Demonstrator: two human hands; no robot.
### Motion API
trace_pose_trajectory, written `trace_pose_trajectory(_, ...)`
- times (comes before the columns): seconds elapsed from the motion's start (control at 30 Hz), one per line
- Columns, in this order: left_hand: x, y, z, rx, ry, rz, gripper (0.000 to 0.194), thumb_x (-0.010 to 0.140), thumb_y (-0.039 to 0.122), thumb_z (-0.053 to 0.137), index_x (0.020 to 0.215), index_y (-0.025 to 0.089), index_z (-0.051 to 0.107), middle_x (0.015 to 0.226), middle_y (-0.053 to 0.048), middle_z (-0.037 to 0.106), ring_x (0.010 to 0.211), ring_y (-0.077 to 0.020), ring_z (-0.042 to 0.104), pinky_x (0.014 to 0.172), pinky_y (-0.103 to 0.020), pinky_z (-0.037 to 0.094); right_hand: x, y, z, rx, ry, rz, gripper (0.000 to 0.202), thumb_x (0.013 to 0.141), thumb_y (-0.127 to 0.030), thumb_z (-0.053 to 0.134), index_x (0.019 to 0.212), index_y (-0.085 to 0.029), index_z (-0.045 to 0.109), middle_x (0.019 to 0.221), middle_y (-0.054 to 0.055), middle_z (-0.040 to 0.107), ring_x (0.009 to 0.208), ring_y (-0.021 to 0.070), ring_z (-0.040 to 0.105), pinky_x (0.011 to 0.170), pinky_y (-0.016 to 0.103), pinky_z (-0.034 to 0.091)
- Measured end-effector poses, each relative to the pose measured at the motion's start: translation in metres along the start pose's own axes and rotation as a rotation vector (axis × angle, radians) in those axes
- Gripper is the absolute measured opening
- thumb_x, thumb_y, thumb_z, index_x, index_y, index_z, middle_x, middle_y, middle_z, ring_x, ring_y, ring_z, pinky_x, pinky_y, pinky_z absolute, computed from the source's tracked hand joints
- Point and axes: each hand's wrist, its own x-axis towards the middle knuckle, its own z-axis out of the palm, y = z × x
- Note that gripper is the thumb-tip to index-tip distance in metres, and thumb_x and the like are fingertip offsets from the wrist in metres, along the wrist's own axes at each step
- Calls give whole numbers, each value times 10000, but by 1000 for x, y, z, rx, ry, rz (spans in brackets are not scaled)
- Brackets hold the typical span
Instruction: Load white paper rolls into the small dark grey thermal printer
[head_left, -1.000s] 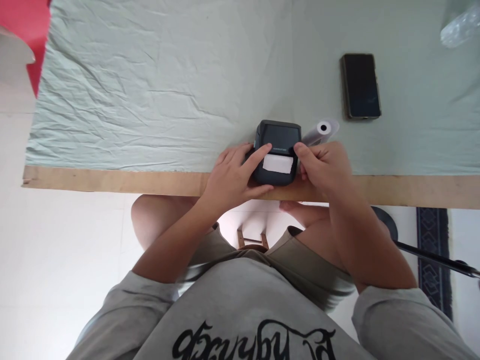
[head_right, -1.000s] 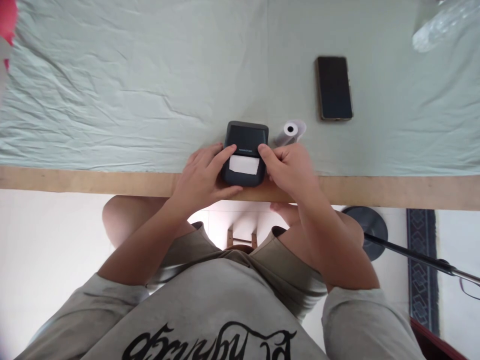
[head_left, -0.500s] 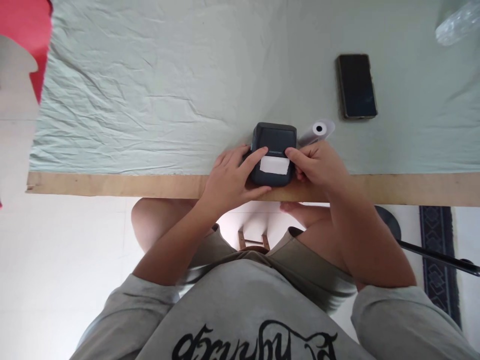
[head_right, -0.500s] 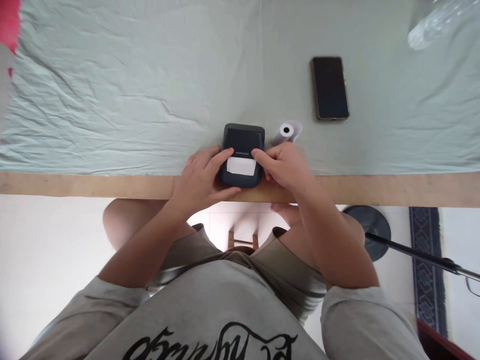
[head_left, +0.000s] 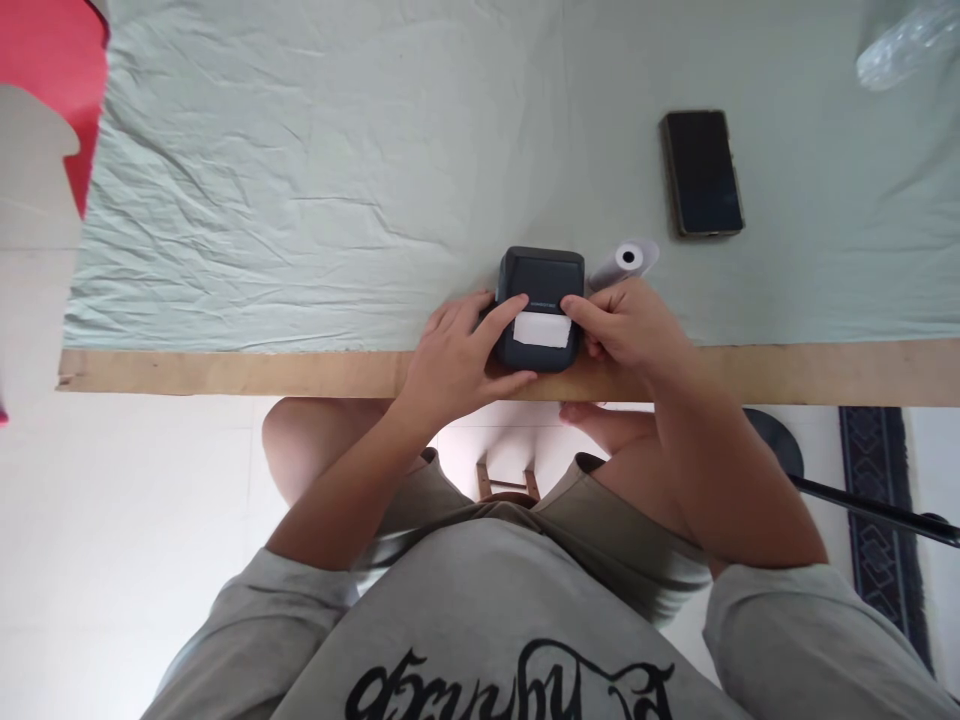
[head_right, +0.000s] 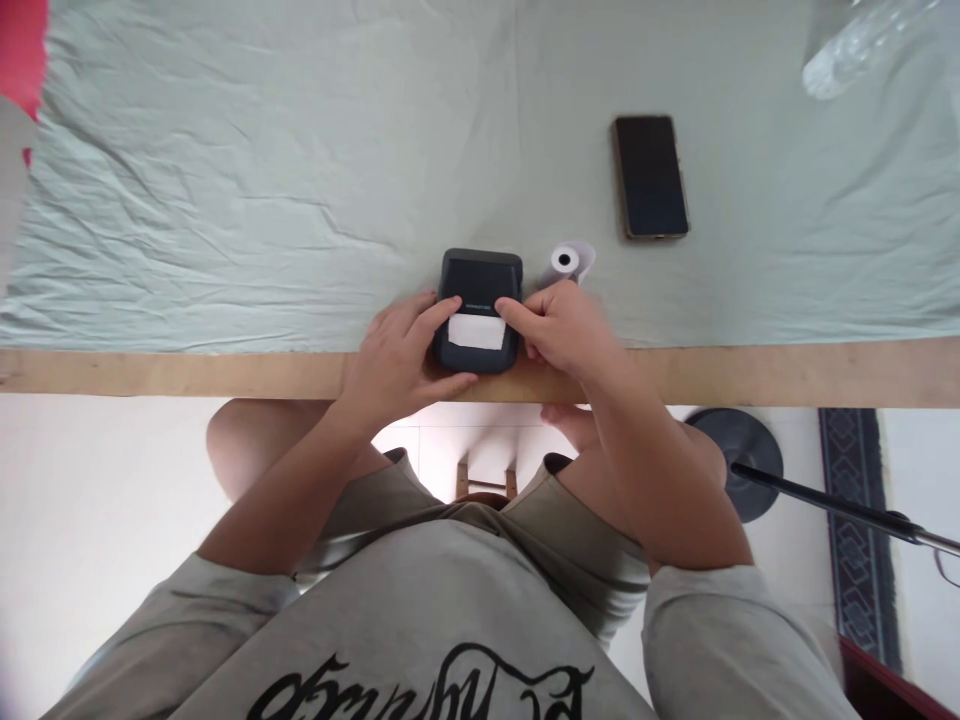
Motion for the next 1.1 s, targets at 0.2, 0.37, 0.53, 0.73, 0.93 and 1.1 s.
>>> trace_pose_trajectory(0.2, 0, 1, -1, -10, -4, -24, 847, 828, 616, 765, 1533, 236, 491, 1483, -166, 578, 1361, -362, 552, 1131, -508, 423, -1, -2, -1, 51, -16, 6, 624, 966, -425, 601, 385, -224, 496, 400, -10, 507, 419, 107, 439, 543, 321, 342)
trace_pose_trajectory(0.37, 1, 5, -4, -19, 12, -61, 822, 809, 581, 782, 1508, 241, 515, 1481, -147, 592, 1373, -353, 557, 1150, -499, 426, 1, 1, 0, 63, -12, 0, 619, 961, -441, 606, 392, -225, 500, 410, -6, 509, 425, 111, 440, 550, 325, 346)
trace_pose_trajectory(0.53, 1, 5, -3, -28, 16, -60, 862, 823, 582, 756, 1541, 221, 443, 1505, -148, 576, 1398, -368, 541, 1171, -509, 417, 2, 7, 6, 75, 14, -5, 616, 977, -484, 575, 423, -223, 500, 449, 10, 535, 460, 131, 488, 561, 327, 374)
trace_pose_trajectory(0.73, 3, 1, 1, -49, 6, -69, 1109, 801, 679, 732, 1617, 106, 246, 1538, -233, 531, 1424, -406, 515, 1187, -531, 394, 4, 14, 11, 2, 42, -7, 638, 997, -595, 510, 478, -225, 467, 483, 20, 518, 474, 145, 483, 548, 337, 352)
trace_pose_trajectory(0.93, 2, 1, 1, 2, -4, -43, 1046, 837, 688, 702, 1583, 73, 303, 1585, -258, 478, 1475, -402, 463, 1216, -519, 356, 5, 19, 14, 41, 52, -18, 670, 999, -660, 443, 493, -222, 485, 493, 34, 546, 487, 158, 522, 538, 334, 369)
trace_pose_trajectory(1.1, 2, 1, 2, 26, -5, -44, 1045, 834, 673, 711, 1572, 50, 311, 1562, -270, 499, 1464, -401, 477, 1214, -509, 358, 6, 21, 15, 65, 51, -22, 698, 1000, -686, 401, 484, -222, 474, 500, 46, 555, 491, 168, 544, 546, 339, 377)
